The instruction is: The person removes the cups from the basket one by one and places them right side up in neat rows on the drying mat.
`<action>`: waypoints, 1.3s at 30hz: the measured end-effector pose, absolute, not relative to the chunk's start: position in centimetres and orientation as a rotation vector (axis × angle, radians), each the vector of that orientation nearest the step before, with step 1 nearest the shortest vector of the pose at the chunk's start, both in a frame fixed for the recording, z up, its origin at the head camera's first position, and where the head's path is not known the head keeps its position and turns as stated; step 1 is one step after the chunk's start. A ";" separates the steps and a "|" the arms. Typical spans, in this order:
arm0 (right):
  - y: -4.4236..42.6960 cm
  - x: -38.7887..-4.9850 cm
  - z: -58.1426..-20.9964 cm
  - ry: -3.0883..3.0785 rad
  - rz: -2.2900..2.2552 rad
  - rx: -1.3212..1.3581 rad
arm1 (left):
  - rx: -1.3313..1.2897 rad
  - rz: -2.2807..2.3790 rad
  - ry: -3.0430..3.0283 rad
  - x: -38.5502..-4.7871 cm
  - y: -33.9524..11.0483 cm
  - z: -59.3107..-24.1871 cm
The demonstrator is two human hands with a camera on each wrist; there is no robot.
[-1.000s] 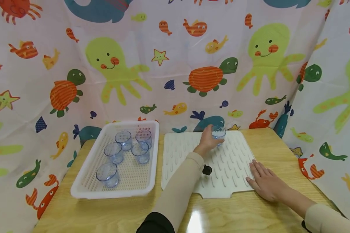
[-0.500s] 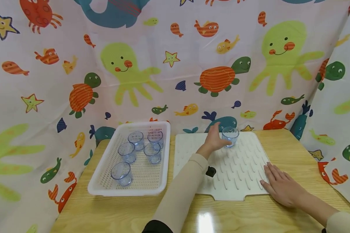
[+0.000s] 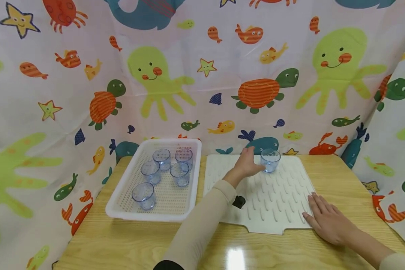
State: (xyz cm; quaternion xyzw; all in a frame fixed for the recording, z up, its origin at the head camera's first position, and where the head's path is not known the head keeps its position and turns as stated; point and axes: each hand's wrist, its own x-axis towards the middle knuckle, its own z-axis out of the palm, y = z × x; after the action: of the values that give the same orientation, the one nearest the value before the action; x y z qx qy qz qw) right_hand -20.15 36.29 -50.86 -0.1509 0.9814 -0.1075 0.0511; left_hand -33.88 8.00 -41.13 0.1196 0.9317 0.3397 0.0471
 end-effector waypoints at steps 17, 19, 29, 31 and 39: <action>36.2 -20.0 -51.2 2.964 -0.310 -0.485 | 0.487 0.899 2.818 -30.1 4.8 -38.3; 36.3 -20.0 -51.2 2.955 -0.312 -0.479 | 0.520 0.899 2.818 -29.4 4.5 -37.8; 36.2 -20.3 -50.5 2.953 -0.315 -0.483 | 0.634 0.869 2.838 -26.9 2.9 -35.0; 36.0 -20.3 -50.6 2.948 -0.318 -0.483 | 0.638 0.861 2.836 -26.4 2.4 -34.7; 36.0 -19.9 -50.4 2.946 -0.319 -0.458 | 0.713 0.914 2.822 -25.0 -0.1 -33.7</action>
State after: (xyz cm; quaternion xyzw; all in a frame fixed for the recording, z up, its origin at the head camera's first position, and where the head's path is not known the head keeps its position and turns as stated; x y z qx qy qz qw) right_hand -19.94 36.03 -50.44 -0.1523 0.9800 -0.1062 0.0718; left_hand -25.00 -0.08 -33.67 0.2333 0.9241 0.2992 0.0456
